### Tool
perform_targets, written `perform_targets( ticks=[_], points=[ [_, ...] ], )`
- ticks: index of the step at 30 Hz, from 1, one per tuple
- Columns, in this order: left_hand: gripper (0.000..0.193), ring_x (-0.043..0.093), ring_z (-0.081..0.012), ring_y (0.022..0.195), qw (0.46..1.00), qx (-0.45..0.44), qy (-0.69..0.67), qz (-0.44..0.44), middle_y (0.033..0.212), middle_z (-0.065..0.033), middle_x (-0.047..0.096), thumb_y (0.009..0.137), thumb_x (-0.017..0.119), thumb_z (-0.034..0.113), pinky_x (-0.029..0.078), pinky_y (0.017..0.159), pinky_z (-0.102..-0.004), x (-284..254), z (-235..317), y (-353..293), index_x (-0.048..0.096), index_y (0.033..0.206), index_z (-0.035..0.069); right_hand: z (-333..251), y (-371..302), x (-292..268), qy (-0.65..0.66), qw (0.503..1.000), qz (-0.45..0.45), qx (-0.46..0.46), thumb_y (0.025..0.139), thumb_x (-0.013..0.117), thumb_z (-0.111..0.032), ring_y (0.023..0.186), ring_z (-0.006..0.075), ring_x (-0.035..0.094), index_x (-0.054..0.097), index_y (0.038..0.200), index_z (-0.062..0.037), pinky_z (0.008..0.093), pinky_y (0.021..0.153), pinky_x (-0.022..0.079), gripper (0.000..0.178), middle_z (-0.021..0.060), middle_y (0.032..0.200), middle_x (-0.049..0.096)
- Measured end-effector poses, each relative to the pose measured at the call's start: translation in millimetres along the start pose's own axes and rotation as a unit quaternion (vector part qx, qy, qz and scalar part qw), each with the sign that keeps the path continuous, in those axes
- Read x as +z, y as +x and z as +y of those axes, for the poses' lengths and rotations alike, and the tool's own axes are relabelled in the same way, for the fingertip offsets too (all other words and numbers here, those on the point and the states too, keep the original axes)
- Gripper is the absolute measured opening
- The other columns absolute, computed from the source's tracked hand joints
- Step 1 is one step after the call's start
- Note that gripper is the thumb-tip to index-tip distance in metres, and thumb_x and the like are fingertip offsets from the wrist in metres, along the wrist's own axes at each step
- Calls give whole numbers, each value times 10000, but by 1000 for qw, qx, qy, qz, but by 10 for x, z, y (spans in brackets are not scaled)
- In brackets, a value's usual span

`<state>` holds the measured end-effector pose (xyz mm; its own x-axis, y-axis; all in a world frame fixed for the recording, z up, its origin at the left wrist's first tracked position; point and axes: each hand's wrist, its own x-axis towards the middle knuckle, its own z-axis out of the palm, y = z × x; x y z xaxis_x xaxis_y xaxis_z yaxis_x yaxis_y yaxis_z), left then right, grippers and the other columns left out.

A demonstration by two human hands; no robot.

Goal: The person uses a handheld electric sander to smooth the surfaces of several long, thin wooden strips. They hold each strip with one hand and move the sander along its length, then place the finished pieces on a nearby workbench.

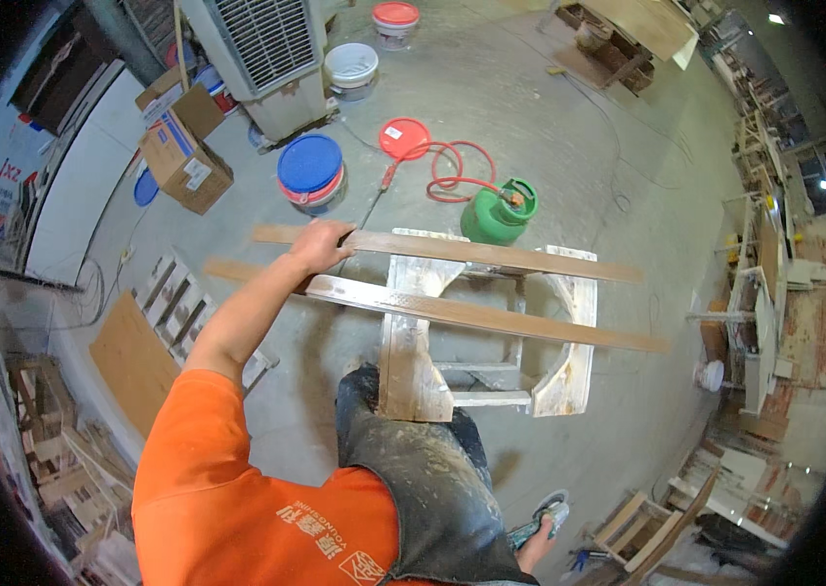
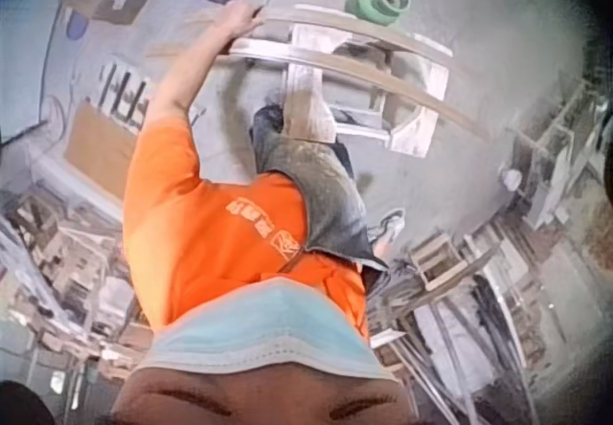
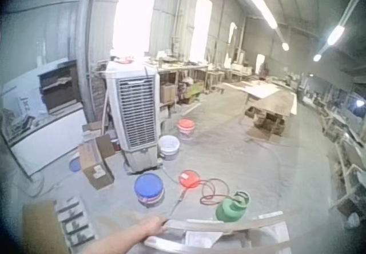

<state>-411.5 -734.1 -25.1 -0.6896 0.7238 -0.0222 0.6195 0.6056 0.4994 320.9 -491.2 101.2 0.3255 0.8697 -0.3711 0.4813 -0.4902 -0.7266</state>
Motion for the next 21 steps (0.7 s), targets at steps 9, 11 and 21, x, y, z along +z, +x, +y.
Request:
perform_targets(
  ticks=[9, 11, 21],
  points=[
    [743, 563, -425, 1303, 993, 99, 11, 62, 1376, -216, 633, 759, 903, 272, 426, 1128, -519, 49, 843, 81, 594, 1384, 16, -309, 70, 206, -12, 999, -25, 22, 859, 814, -411, 1066, 300, 661, 557, 1428, 39, 448, 873, 554, 770, 170, 1258, 666],
    [817, 549, -420, 1318, 981, 183, -26, 60, 1394, -209, 616, 730, 923, 293, 408, 1146, -518, 251, 1247, 12, 564, 1408, 12, -378, 125, 248, -43, 998, -8, 39, 832, 829, -428, 1111, 310, 655, 549, 1435, 59, 452, 920, 543, 823, 193, 1297, 657],
    [346, 701, -388, 1125, 975, 113, 88, -169, 1137, -202, 746, 812, 777, 232, 541, 979, -512, 1210, 2730, 473, 650, 1063, 29, 390, 407, 108, -28, 996, 87, 10, 832, 828, -353, 941, 241, 657, 597, 1317, 28, 424, 846, 537, 659, 121, 1090, 671]
  ],
)
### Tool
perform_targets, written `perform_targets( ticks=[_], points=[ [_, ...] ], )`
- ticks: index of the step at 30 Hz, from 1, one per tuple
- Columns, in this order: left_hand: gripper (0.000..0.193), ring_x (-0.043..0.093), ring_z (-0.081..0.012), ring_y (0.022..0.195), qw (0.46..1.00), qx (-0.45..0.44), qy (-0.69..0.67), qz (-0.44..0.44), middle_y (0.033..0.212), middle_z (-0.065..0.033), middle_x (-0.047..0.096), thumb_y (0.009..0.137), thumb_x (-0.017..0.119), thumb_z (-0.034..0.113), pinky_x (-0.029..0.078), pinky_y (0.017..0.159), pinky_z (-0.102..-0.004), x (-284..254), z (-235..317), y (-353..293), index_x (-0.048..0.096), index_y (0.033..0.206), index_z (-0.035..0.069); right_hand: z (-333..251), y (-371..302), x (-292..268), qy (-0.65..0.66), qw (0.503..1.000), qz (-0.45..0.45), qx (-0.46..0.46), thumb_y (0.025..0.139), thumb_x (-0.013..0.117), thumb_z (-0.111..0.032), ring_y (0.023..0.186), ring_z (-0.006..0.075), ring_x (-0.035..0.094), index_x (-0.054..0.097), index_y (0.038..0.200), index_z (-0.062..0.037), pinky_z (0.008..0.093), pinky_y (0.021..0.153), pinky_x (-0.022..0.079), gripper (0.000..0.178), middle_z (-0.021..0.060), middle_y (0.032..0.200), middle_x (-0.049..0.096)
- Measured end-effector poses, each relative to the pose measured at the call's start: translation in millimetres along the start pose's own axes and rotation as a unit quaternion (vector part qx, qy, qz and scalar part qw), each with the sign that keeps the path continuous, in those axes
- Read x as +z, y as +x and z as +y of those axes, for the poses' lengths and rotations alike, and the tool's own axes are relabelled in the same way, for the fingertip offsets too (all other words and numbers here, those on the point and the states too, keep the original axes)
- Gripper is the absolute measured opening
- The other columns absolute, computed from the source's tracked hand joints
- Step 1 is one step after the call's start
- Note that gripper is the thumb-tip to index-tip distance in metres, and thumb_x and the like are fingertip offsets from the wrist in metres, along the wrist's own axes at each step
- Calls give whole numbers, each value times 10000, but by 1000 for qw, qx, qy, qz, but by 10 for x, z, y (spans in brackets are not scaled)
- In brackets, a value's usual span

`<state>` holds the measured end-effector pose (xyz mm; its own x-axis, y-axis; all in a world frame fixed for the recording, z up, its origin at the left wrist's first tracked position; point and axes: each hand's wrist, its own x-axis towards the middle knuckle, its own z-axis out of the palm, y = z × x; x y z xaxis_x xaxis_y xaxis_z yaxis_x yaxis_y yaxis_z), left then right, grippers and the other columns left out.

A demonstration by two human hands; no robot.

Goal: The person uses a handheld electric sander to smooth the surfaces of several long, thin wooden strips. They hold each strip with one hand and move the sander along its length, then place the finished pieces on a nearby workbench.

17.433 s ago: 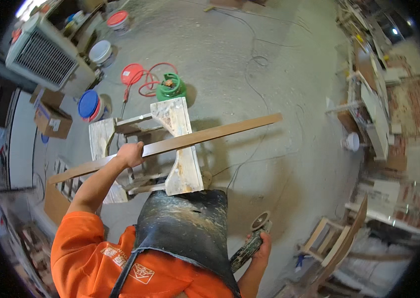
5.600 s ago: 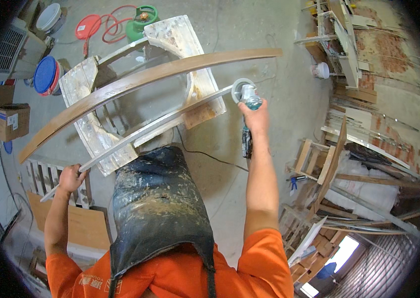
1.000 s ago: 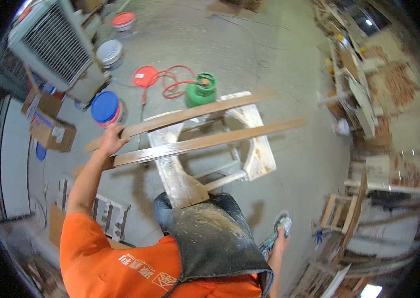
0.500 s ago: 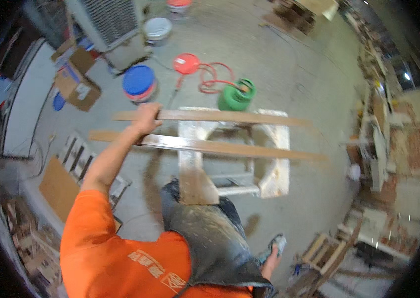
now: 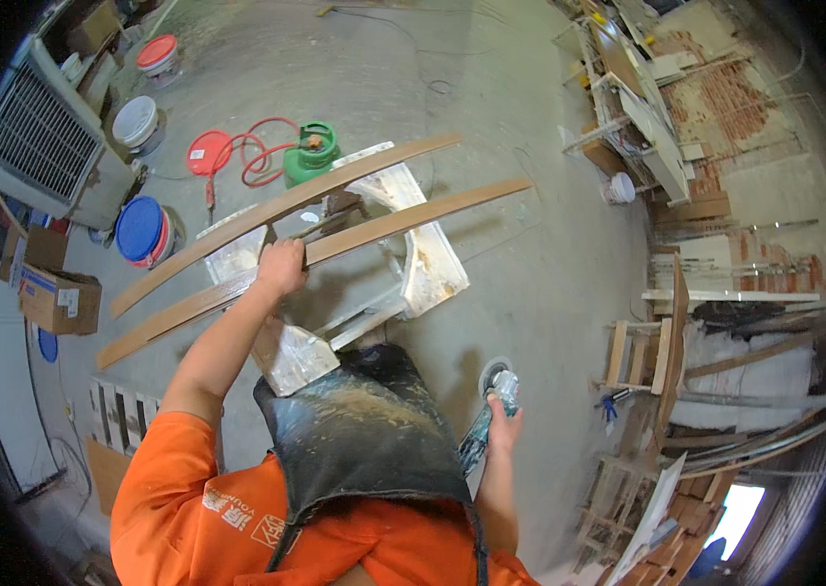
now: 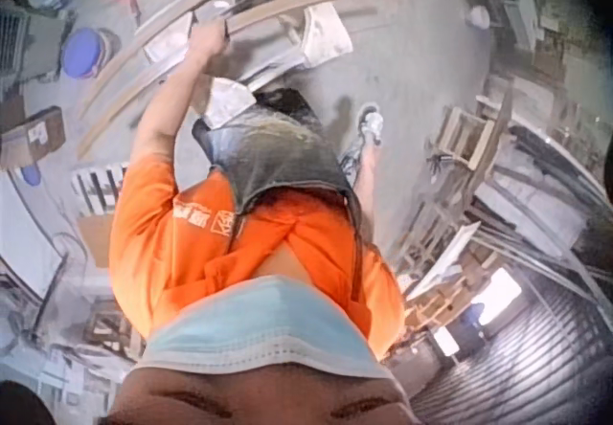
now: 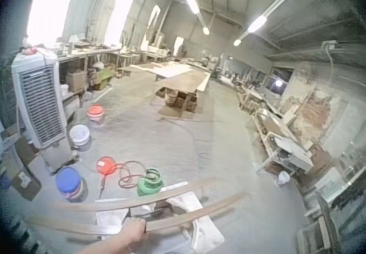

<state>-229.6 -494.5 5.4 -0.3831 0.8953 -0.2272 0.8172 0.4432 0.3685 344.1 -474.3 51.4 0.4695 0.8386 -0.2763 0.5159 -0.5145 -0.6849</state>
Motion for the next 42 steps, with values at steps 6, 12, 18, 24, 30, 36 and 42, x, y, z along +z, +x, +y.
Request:
perform_targets(
  ticks=[6, 12, 18, 24, 30, 36, 42],
  points=[
    [367, 710, -449, 1013, 998, 6, -65, -26, 1032, -266, 735, 822, 784, 245, 566, 912, -532, 32, -105, -55, 635, 1059, 8, 5, -101, -133, 37, 999, -7, 30, 803, 855, -380, 1131, 288, 624, 514, 1427, 74, 424, 984, 495, 844, 188, 1277, 635],
    [416, 688, -467, 1049, 994, -31, -88, -57, 1083, -267, 720, 834, 825, 281, 548, 914, -538, 131, 66, -350, 623, 1088, 21, 32, 11, -224, 66, 993, -68, 69, 795, 875, -399, 1310, 326, 572, 401, 1540, 123, 419, 1108, 441, 1026, 235, 1460, 567],
    [607, 675, -442, 1125, 991, 21, -131, 23, 1231, -239, 697, 859, 828, 274, 545, 972, -510, 283, -15, -438, 610, 1377, 46, -47, 61, -90, 122, 988, -99, 9, 884, 819, -289, 1027, 210, 649, 619, 1343, 18, 371, 889, 522, 587, 99, 1199, 675],
    [518, 725, -392, 1028, 979, -37, -196, -34, 1107, -203, 758, 853, 839, 229, 561, 915, -443, -43, 155, -428, 683, 1294, 9, -149, 65, -11, 136, 986, -98, 19, 869, 840, -274, 1038, 221, 665, 617, 1341, 15, 373, 916, 530, 596, 109, 1206, 692],
    [488, 736, -300, 1051, 949, -50, -302, -70, 1136, -185, 776, 825, 853, 190, 549, 948, -395, -61, -185, -298, 720, 1253, -4, -16, 170, 9, 52, 996, -73, 1, 866, 844, -269, 1047, 227, 670, 621, 1338, 1, 391, 927, 530, 588, 109, 1214, 691],
    [463, 736, -282, 1001, 971, -89, -217, -46, 1099, -177, 775, 807, 848, 157, 551, 924, -384, -312, -385, -210, 717, 1225, 7, -187, 26, -88, 75, 993, -93, 8, 854, 859, -321, 1054, 229, 656, 639, 1296, 18, 383, 944, 510, 599, 114, 1197, 699],
    [447, 730, -389, 1022, 982, -58, -179, -17, 1063, -225, 760, 834, 780, 251, 559, 912, -452, -210, -481, -150, 704, 1214, 29, -108, -34, -176, 124, 987, -96, -16, 867, 849, -293, 1038, 212, 652, 630, 1289, 17, 374, 919, 514, 568, 100, 1176, 696]
  ],
)
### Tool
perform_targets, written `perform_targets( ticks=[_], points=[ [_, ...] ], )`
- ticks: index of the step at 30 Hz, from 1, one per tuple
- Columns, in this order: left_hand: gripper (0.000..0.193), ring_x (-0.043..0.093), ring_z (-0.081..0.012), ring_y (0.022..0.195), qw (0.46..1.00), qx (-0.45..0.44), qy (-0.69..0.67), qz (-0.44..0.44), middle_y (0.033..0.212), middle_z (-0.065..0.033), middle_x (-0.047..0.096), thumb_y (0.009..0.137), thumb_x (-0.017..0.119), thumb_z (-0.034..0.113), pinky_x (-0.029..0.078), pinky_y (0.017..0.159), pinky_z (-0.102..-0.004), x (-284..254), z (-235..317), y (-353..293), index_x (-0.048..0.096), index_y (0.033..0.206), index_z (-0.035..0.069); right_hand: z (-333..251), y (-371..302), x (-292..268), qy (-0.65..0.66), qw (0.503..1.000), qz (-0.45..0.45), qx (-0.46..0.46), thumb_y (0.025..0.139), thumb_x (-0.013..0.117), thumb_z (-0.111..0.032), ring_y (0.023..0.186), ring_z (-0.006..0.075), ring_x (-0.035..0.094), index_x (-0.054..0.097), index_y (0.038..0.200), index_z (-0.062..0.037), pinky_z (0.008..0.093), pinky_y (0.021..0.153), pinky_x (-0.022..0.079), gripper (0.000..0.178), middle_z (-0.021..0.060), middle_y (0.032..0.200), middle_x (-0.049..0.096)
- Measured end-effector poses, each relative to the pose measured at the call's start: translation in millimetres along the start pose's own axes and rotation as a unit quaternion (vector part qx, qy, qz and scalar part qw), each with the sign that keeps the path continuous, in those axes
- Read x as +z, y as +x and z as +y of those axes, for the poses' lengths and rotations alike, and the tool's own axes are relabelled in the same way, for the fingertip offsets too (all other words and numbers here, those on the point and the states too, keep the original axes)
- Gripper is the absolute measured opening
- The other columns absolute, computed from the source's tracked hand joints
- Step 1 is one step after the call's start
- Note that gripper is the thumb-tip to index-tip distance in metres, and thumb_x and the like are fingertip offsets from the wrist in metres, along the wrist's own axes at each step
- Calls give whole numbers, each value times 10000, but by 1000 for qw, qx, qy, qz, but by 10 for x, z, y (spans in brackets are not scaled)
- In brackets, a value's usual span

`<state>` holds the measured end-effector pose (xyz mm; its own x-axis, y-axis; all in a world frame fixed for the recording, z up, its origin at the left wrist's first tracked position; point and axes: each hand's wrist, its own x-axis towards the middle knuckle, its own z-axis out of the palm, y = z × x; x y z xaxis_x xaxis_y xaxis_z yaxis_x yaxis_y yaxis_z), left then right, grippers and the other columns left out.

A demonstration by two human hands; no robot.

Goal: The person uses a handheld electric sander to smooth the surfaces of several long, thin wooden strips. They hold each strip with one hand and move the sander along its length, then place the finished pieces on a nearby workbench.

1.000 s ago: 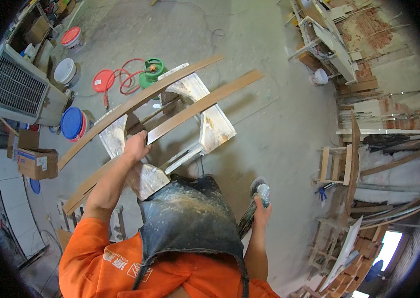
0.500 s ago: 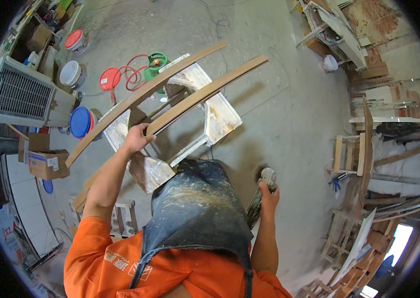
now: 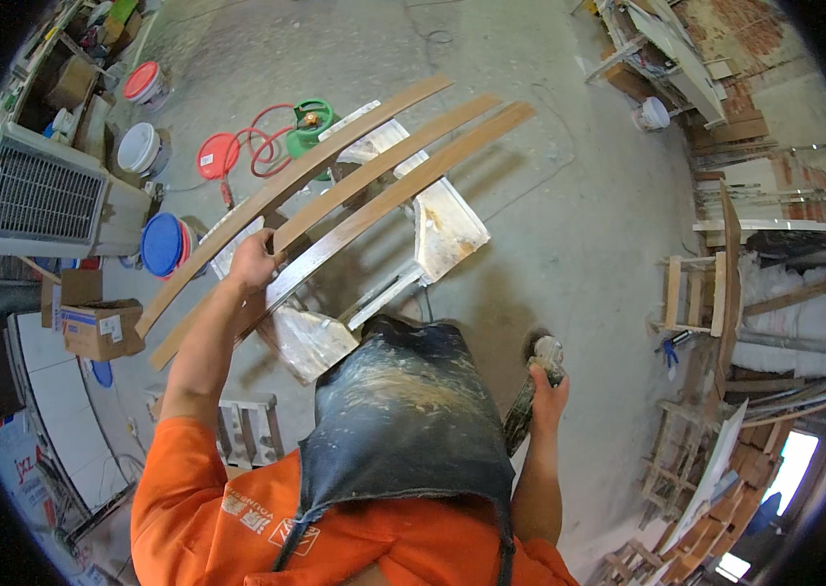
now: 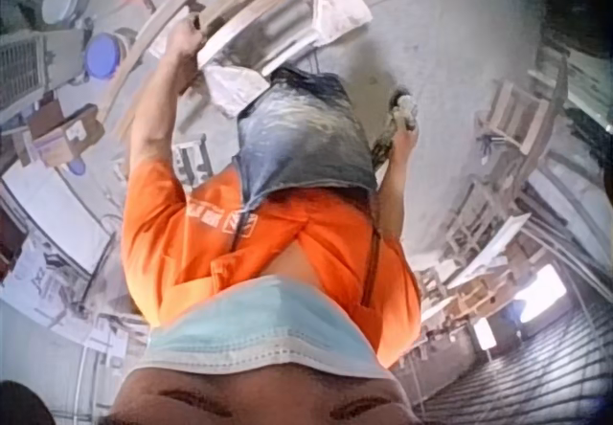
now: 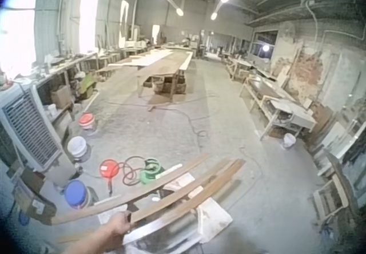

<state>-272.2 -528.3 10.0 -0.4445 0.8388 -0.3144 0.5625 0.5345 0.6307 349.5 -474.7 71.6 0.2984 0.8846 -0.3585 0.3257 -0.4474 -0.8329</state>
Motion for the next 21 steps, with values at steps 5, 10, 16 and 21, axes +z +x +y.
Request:
perform_targets(
  ticks=[5, 10, 16, 21],
  points=[
    [412, 701, -397, 1011, 996, -21, 83, 11, 975, -195, 756, 866, 798, 403, 532, 906, -491, 75, 52, 26, 717, 1029, 33, -159, -71, 90, -34, 999, 22, 33, 865, 841, -296, 1046, 223, 649, 625, 1288, 22, 377, 929, 509, 571, 113, 1185, 691],
    [471, 607, -389, 1137, 977, 29, 185, 103, 1143, -169, 737, 869, 797, 419, 428, 1050, -507, 194, 77, -18, 725, 1141, 41, -51, 49, 92, -40, 999, -2, 15, 861, 845, -312, 1068, 228, 646, 620, 1298, 25, 390, 940, 508, 596, 125, 1193, 693],
    [629, 579, -380, 1169, 958, 154, 204, 128, 1215, -174, 646, 857, 815, 405, 462, 995, -489, 500, 407, -385, 661, 1348, 43, -64, 79, 179, -30, 999, -21, 36, 855, 863, -333, 1134, 256, 642, 606, 1370, 5, 410, 985, 498, 667, 121, 1286, 674],
    [537, 582, -385, 1042, 962, 132, 182, 154, 1108, -188, 633, 797, 857, 246, 480, 924, -488, 741, 387, -404, 694, 1254, 16, 68, 177, 143, -48, 998, -22, 31, 867, 855, -307, 1197, 268, 631, 584, 1424, 0, 413, 1027, 480, 691, 129, 1356, 651]
  ],
)
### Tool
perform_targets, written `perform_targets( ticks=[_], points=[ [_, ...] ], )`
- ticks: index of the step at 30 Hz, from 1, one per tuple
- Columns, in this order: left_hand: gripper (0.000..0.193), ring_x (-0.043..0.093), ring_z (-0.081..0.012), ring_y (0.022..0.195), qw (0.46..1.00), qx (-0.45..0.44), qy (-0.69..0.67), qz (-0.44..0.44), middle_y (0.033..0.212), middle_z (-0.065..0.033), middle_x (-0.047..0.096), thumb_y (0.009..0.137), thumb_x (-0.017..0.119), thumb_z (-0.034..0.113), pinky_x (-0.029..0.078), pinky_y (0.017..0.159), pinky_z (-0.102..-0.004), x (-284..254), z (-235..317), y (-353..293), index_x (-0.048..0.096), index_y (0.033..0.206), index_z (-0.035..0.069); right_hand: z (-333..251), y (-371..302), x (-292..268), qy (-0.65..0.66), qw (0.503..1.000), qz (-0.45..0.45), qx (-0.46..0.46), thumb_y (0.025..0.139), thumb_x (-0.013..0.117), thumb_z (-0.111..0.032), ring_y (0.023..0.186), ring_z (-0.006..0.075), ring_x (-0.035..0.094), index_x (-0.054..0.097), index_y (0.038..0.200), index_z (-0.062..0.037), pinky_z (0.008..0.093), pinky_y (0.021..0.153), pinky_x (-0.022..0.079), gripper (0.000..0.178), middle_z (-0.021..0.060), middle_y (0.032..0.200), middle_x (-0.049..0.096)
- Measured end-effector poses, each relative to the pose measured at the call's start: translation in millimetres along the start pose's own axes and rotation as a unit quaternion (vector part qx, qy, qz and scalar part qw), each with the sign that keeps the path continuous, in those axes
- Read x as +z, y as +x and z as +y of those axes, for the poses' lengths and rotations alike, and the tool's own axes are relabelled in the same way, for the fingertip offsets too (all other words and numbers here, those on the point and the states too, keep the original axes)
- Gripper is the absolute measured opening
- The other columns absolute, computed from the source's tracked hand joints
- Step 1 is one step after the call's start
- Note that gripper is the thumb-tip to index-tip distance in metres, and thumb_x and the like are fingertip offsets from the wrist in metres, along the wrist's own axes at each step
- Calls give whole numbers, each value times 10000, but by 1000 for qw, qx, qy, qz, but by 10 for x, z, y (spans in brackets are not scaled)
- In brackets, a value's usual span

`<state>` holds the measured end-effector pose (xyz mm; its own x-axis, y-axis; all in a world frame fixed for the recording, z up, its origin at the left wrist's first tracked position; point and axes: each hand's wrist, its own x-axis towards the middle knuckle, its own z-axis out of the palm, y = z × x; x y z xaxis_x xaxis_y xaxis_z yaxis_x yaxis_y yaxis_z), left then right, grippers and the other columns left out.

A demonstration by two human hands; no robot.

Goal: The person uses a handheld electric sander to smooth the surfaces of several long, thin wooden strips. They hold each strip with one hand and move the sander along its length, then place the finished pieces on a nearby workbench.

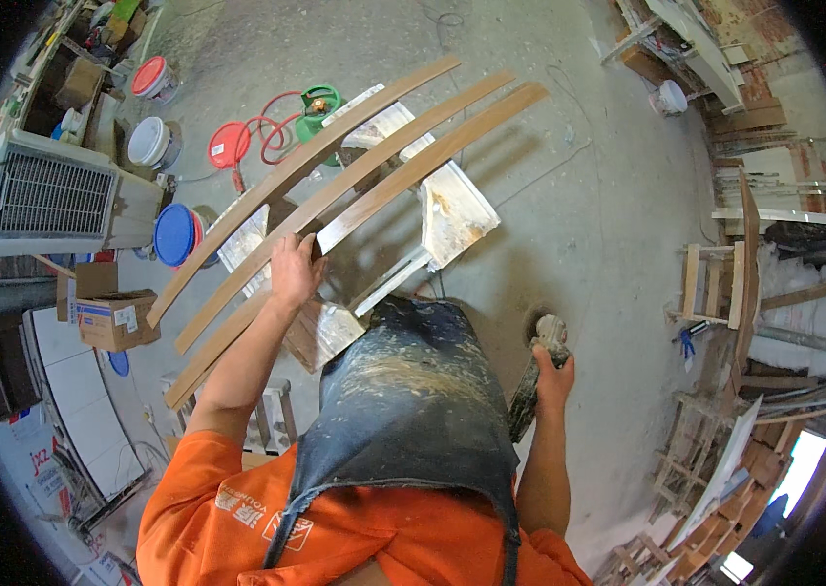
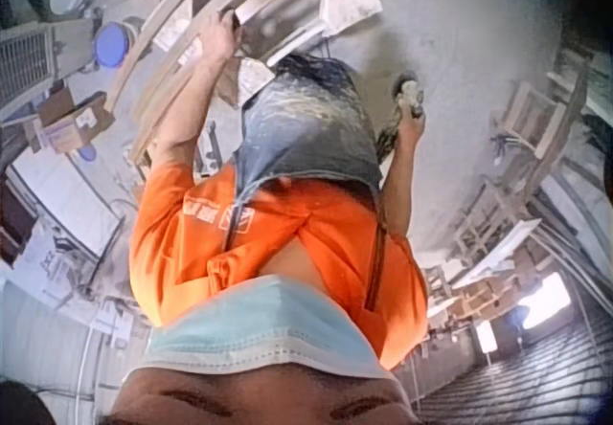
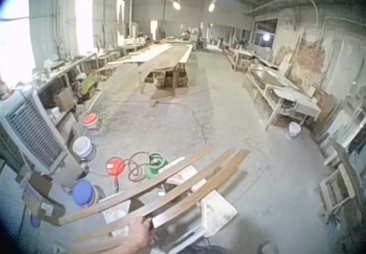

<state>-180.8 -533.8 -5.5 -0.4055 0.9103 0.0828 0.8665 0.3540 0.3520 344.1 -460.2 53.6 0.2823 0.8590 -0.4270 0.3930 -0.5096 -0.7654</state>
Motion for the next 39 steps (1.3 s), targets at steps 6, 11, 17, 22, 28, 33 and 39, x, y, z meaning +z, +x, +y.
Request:
perform_targets(
  ticks=[6, 11, 17, 22, 28, 33, 39],
  points=[
    [483, 646, -396, 1043, 985, -38, -165, -10, 1119, -192, 626, 806, 843, 185, 539, 914, -474, -127, 91, -130, 685, 1225, 4, -18, 3, -48, 29, 999, -34, 10, 869, 852, -292, 1201, 262, 624, 580, 1426, -2, 400, 1033, 479, 685, 123, 1341, 658],
    [477, 656, -417, 1030, 969, -87, -216, -81, 1146, -213, 626, 798, 856, 171, 555, 906, -459, -143, 332, -455, 670, 1205, 4, -78, 83, -14, 52, 997, 11, 55, 900, 822, -245, 1091, 223, 654, 606, 1365, -6, 375, 964, 509, 565, 105, 1234, 686],
    [448, 653, -415, 1022, 963, -93, -233, -98, 1108, -205, 624, 807, 823, 171, 558, 889, -465, 18, 593, -890, 675, 1199, 13, -125, 365, -78, 5, 999, -16, 39, 869, 856, -289, 1314, 332, 577, 403, 1593, 5, 440, 1091, 460, 903, 175, 1503, 546],
    [498, 589, -381, 1105, 988, -44, -144, -14, 1112, -161, 626, 787, 852, 261, 474, 990, -488, 214, 622, -1024, 693, 1206, 45, -131, 590, -74, 67, 993, -92, 11, 888, 835, -261, 1141, 297, 647, 468, 1513, -18, 455, 965, 554, 764, 144, 1336, 615],
    [634, 528, -388, 1302, 985, -133, -112, 22, 1342, -177, 592, 835, 837, 295, 411, 1116, -508, 13, 794, -1326, 615, 1381, 65, -619, 635, 161, 72, 983, -165, 30, 906, 811, -236, 954, 263, 686, 454, 1476, -75, 469, 778, 637, 692, 117, 1210, 623],
    [699, 517, -424, 1360, 967, -249, -50, 6, 1442, -200, 565, 807, 872, 281, 425, 1148, -526, -581, 396, -2440, 591, 1422, 105, -895, 121, 419, 125, 968, -196, -93, 917, 759, -220, 782, 252, 697, 527, 1341, -22, 406, 674, 624, 522, 135, 999, 666],
    [751, 533, -420, 1367, 966, -247, 74, 5, 1463, -182, 564, 778, 891, 220, 448, 1118, -548, -907, -560, -3907, 566, 1447, 118, -742, -436, 661, 102, 968, -220, -68, 950, 734, -241, 980, 253, 676, 400, 1561, -92, 418, 745, 623, 713, 150, 1223, 636]
  ],
)
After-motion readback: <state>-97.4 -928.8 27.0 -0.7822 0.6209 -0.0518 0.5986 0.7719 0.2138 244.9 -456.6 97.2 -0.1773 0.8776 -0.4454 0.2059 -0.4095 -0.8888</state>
